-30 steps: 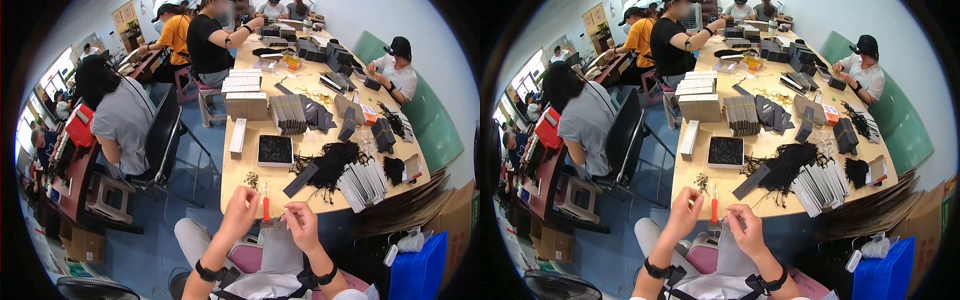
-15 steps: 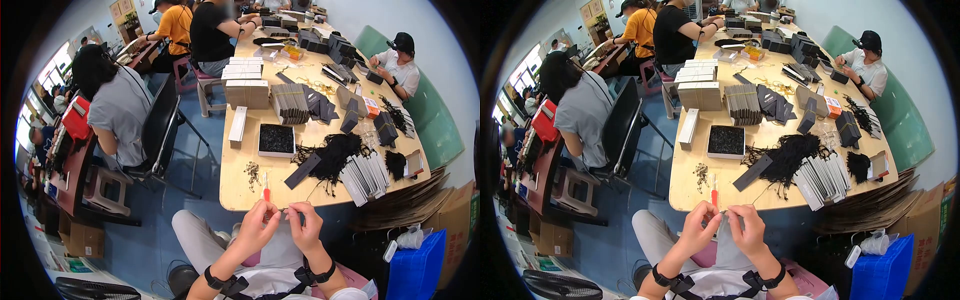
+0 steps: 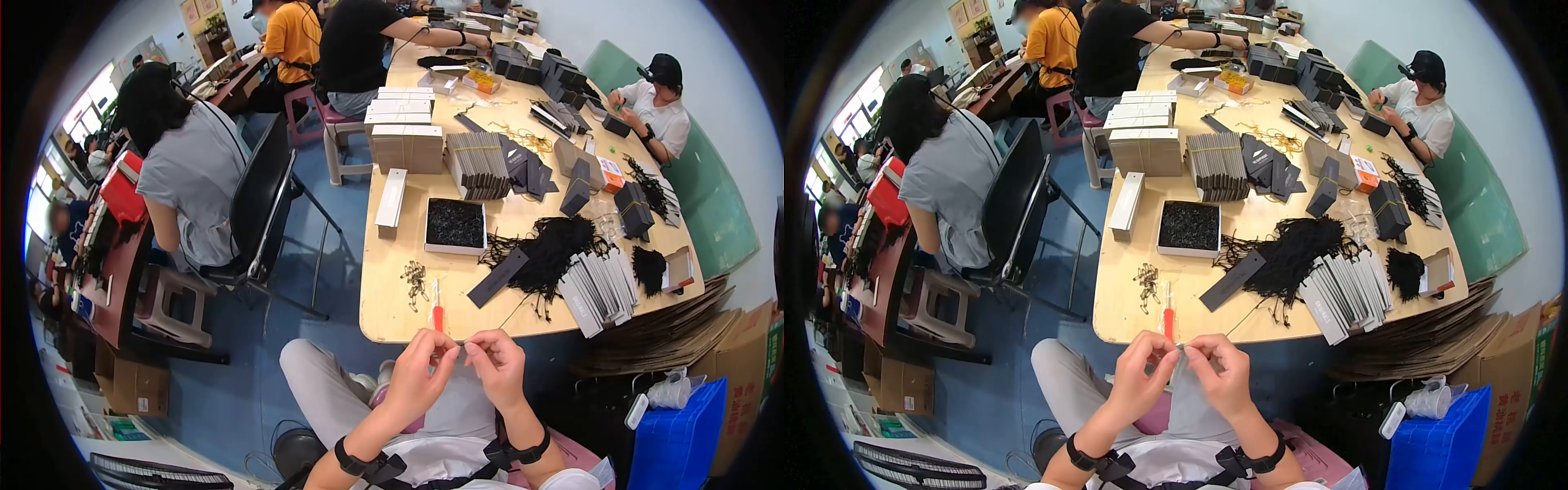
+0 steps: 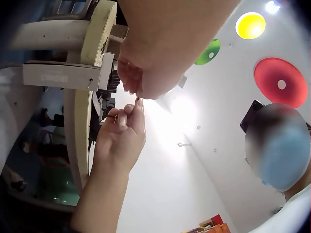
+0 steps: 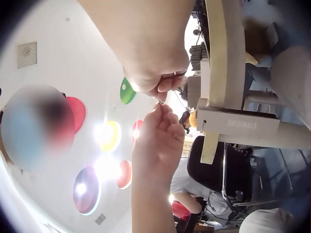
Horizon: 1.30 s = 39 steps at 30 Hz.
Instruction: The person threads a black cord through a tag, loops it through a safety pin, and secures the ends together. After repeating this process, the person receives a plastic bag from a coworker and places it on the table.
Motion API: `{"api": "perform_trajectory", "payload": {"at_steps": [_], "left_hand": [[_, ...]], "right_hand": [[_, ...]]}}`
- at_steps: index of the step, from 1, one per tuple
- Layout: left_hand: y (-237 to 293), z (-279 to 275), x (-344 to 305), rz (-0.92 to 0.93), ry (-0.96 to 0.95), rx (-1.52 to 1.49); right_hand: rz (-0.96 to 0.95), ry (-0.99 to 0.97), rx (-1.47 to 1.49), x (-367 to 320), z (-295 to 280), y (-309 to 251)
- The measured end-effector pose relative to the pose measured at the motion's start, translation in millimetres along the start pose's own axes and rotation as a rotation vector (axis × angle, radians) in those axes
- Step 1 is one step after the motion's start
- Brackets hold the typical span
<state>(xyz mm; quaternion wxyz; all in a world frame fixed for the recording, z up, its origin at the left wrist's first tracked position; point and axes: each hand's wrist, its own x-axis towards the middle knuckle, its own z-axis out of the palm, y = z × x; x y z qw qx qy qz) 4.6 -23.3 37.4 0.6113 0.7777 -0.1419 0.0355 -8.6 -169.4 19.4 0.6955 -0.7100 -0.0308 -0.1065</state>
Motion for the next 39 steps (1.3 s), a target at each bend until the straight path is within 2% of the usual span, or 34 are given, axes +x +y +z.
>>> {"api": "perform_trajectory", "payload": {"at_steps": [2,4,6,8,10,14,15,17,20,22,25,30,32,33,35,36,37,38,39], "left_hand": [[0,3,-3,0.018,0.035,0.003],[-2,8,-9,-0.014,0.138,-0.025],[-4,11,-14,-0.067,0.138,-0.083],[-8,14,-20,-0.122,0.139,-0.140],[-13,16,-24,-0.270,0.138,-0.415],[-8,17,-30,-0.299,0.150,-0.387],[-9,18,-35,-0.287,0.201,-0.323],[-10,19,-36,-0.273,0.252,-0.257],[-7,20,-38,-0.254,0.201,-0.328],[-4,18,-34,-0.244,0.192,-0.506],[-1,16,-36,-0.256,0.138,-0.508],[-4,22,-40,-0.229,0.172,-0.538],[-5,21,-41,-0.230,0.174,-0.527],[-5,19,-40,-0.214,0.203,-0.498],[-6,14,-39,-0.199,0.227,-0.473],[-9,8,-40,-0.155,0.245,-0.341],[-10,3,-41,-0.112,0.263,-0.209],[-11,0,-42,-0.111,0.261,-0.212],[-13,-3,-44,-0.049,0.245,-0.141]], "right_hand": [[0.216,-0.051,0.202,-1,-3,-4],[0.220,-0.052,0.221,-2,-2,-3],[0.226,-0.052,0.239,-4,0,-2],[0.195,-0.048,0.220,-7,0,-1],[0.183,-0.052,0.219,-8,1,2],[0.122,-0.025,0.197,-11,5,3],[0.122,-0.028,0.199,-12,5,4],[-0.025,-0.025,0.069,-12,4,6],[-0.126,-0.111,-0.065,-13,0,12],[-0.105,-0.123,-0.055,-14,-3,10],[-0.076,-0.131,-0.036,-14,-5,7],[0.017,-0.154,0.048,-14,-8,0],[0.279,-0.201,0.327,-12,-9,-8],[0.277,-0.197,0.326,-11,-14,-6],[0.320,-0.330,0.748,-6,-37,2],[0.205,-0.390,0.939,2,-45,4],[0.176,-0.275,1.007,4,-52,-2],[0.144,-0.159,1.073,10,-55,-14],[0.142,-0.158,1.070,17,-59,-14]]}}
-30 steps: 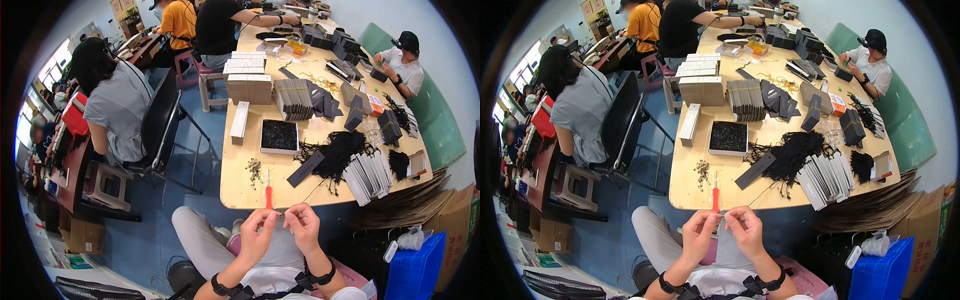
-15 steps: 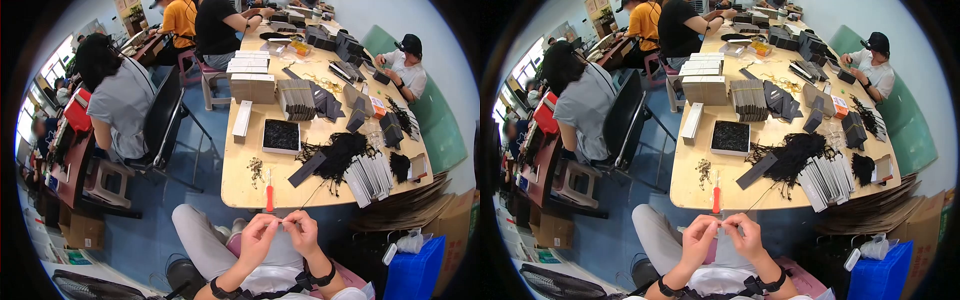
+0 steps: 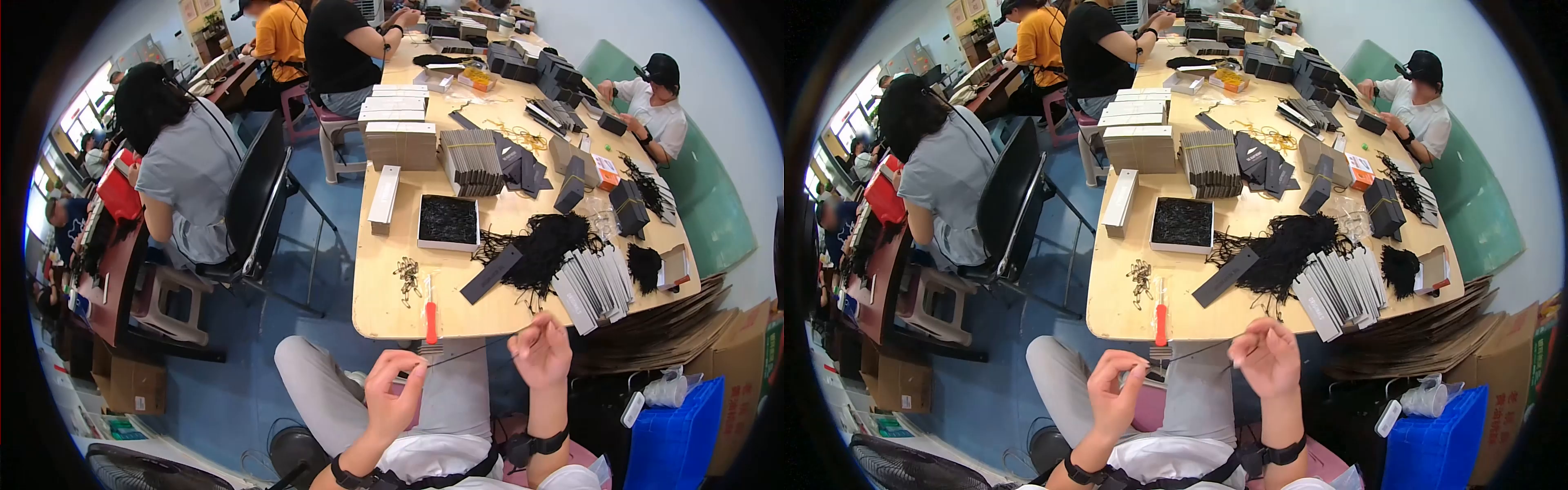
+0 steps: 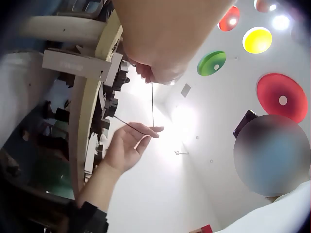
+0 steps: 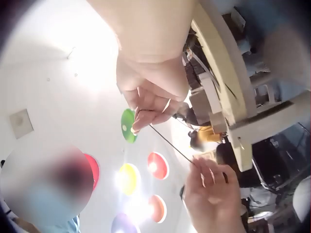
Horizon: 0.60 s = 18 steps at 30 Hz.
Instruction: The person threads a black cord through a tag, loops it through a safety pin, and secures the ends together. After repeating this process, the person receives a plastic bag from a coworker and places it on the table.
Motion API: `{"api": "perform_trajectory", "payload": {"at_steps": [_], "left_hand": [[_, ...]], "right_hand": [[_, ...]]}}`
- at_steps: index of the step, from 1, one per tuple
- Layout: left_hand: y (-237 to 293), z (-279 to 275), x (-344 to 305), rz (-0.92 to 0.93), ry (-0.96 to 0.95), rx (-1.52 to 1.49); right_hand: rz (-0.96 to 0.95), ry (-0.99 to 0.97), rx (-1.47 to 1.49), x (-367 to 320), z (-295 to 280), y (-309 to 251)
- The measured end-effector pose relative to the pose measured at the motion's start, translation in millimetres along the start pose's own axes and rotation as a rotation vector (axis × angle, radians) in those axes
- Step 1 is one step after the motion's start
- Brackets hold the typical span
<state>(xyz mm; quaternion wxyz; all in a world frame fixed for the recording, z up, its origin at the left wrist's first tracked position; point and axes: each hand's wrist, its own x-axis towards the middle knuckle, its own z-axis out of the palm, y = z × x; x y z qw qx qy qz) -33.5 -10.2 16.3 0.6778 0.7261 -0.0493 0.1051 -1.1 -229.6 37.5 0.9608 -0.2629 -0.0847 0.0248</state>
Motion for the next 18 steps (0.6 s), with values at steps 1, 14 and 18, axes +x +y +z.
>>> {"api": "perform_trajectory", "payload": {"at_steps": [1,14,18], "left_hand": [[-1,-2,-1,0.069,-0.021,0.064],[0,14,-24,-0.561,-0.200,-0.629],[-3,12,-23,-0.449,-0.153,-0.876]], "right_hand": [[-0.026,0.082,-0.168,6,-3,-5],[0.059,-0.208,-1.548,-18,39,24],[0.326,-0.443,-1.437,-30,27,12]]}}
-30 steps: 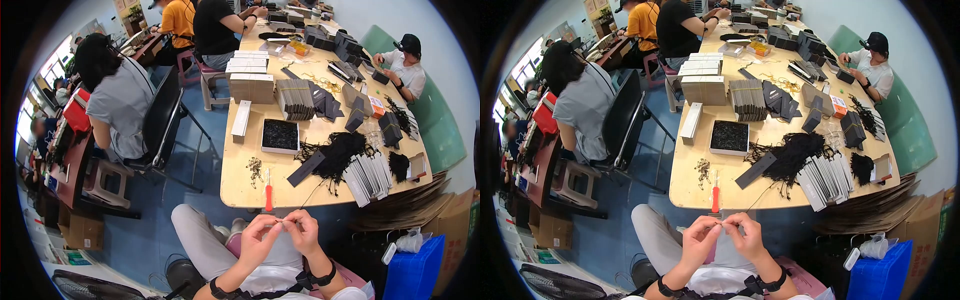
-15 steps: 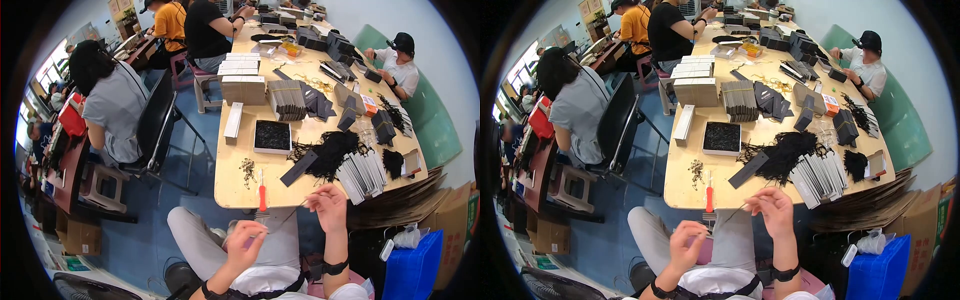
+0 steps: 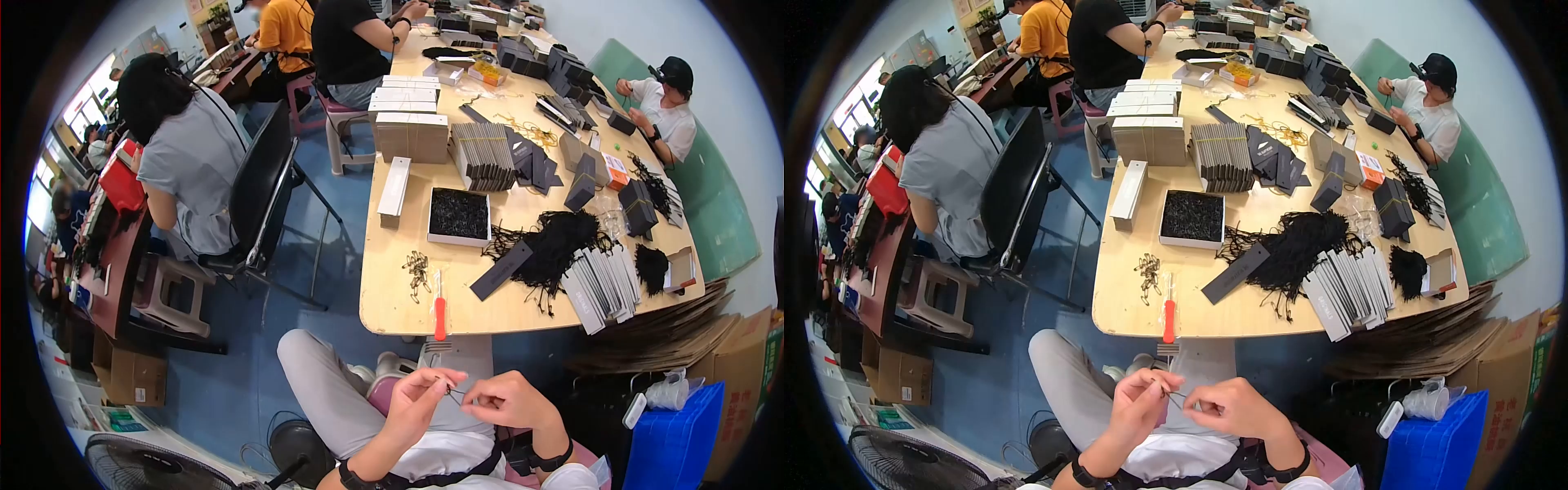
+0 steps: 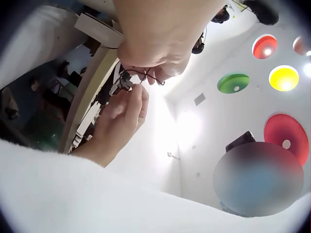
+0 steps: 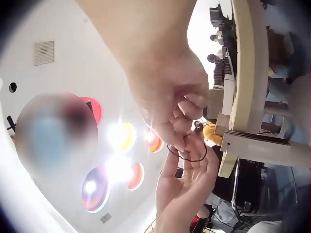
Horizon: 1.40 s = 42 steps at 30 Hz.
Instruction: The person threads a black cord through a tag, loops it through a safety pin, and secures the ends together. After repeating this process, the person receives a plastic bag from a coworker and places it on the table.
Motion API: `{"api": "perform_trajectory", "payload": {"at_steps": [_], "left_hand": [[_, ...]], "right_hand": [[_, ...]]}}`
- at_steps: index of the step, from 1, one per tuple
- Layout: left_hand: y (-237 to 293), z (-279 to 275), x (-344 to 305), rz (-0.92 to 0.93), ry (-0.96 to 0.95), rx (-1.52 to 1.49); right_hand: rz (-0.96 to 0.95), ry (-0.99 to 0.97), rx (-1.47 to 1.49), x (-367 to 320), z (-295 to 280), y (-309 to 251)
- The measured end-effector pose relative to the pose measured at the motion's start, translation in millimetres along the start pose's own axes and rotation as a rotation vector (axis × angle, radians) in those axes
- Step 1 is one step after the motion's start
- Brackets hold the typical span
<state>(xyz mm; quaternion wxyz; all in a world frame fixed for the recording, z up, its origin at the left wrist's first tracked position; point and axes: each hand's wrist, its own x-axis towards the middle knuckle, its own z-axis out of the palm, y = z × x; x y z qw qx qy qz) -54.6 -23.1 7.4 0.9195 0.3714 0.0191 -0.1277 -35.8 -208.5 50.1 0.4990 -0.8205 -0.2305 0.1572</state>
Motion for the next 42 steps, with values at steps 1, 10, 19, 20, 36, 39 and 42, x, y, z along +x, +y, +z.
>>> {"api": "perform_trajectory", "payload": {"at_steps": [1,10,19,20,36,39,42], "left_hand": [[0,-3,-1,0.043,-0.063,0.047],[29,-10,-12,0.132,-0.557,0.535],[40,-5,-11,0.105,-0.727,0.823],[40,-7,-12,0.107,-0.719,0.823],[36,4,-2,0.345,-0.248,1.028],[37,4,1,0.313,-0.308,0.992],[36,1,4,0.252,-0.381,0.979]], "right_hand": [[0.041,-0.149,0.115,-3,-3,2],[0.078,-0.235,0.502,-5,-8,20],[0.281,-0.214,0.898,32,13,9],[0.282,-0.222,0.897,32,12,11],[0.149,0.000,0.724,25,16,1],[0.141,-0.012,0.760,22,15,3],[0.165,-0.046,0.759,19,13,9]]}}
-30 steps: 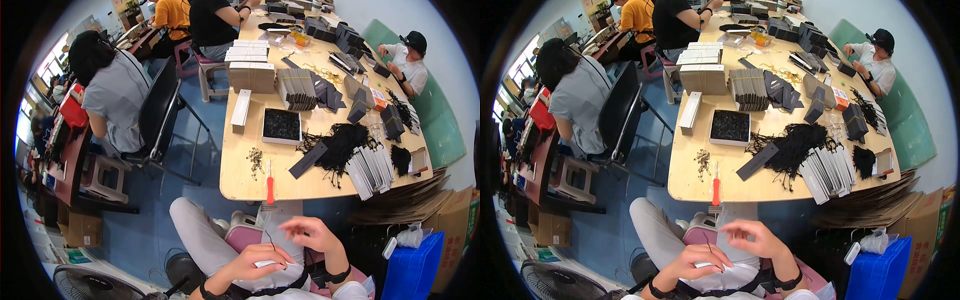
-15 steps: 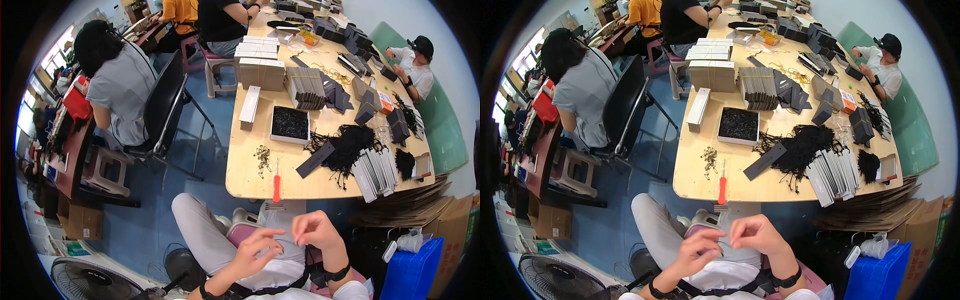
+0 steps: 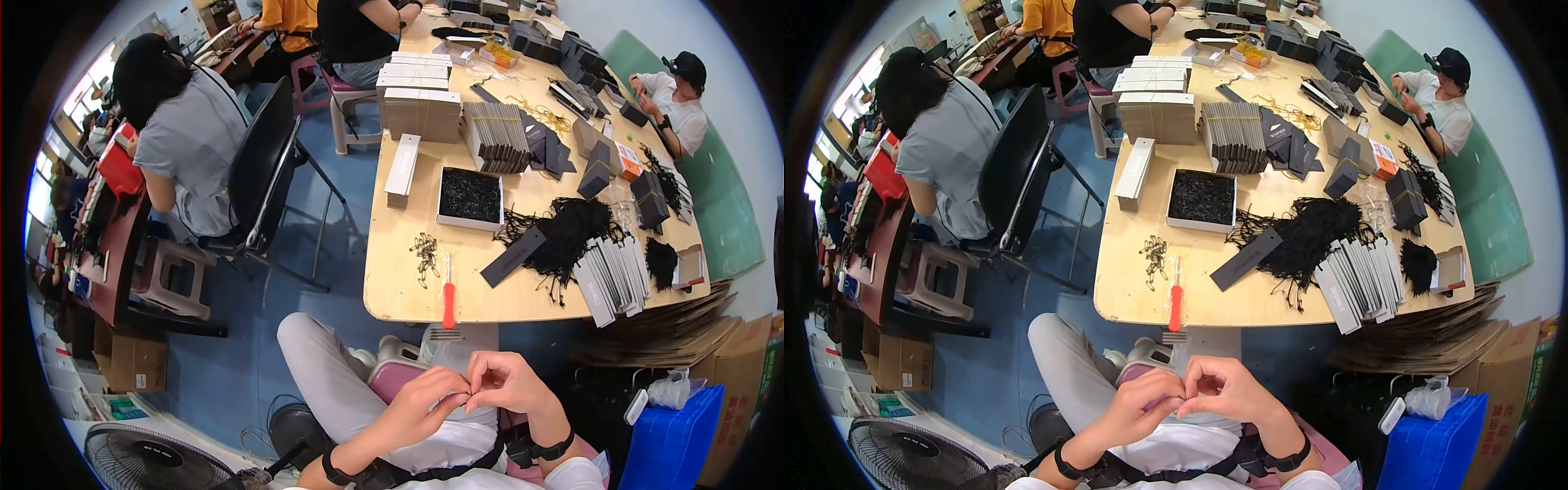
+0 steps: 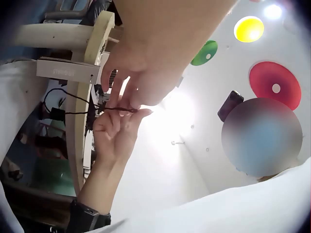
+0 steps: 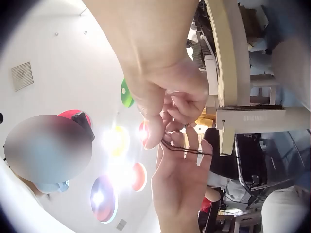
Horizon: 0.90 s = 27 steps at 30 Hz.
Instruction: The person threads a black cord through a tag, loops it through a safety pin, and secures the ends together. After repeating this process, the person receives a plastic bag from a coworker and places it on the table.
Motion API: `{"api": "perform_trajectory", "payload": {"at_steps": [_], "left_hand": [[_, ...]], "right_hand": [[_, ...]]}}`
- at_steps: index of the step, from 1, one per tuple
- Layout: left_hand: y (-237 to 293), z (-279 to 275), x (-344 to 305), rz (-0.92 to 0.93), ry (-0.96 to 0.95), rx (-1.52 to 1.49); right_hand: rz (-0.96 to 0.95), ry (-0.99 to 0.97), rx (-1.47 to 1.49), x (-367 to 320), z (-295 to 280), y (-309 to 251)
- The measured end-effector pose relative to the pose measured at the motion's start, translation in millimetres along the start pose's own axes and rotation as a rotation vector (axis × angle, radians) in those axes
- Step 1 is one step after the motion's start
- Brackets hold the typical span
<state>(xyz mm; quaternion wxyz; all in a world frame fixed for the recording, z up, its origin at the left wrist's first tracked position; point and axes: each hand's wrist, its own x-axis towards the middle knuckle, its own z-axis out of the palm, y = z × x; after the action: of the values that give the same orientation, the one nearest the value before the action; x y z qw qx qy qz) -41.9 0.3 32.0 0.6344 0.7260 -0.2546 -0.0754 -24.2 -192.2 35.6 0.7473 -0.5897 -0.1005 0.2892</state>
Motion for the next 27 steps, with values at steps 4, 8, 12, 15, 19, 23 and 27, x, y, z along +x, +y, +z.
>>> {"api": "perform_trajectory", "payload": {"at_steps": [4,8,12,15,19,23,27], "left_hand": [[-2,-4,-1,-0.148,-0.162,-0.109],[-1,-9,3,-0.140,-0.200,-0.102],[-5,-10,4,-0.126,-0.203,-0.110],[-9,-11,4,-0.118,-0.214,-0.143],[-13,-11,3,-0.133,-0.263,-0.235],[-11,-13,5,-0.162,-0.313,-0.290],[-14,-15,5,-0.197,-0.408,-0.459]], "right_hand": [[-0.048,-0.032,-0.080,0,-3,4],[0.035,-0.084,-0.095,0,-7,0],[-0.008,-0.078,-0.071,3,-6,4],[0.018,-0.092,-0.010,3,-5,3],[0.039,-0.136,0.028,2,-5,5],[0.121,-0.170,-0.022,0,-8,2],[0.051,-0.151,0.010,-6,-8,4]]}}
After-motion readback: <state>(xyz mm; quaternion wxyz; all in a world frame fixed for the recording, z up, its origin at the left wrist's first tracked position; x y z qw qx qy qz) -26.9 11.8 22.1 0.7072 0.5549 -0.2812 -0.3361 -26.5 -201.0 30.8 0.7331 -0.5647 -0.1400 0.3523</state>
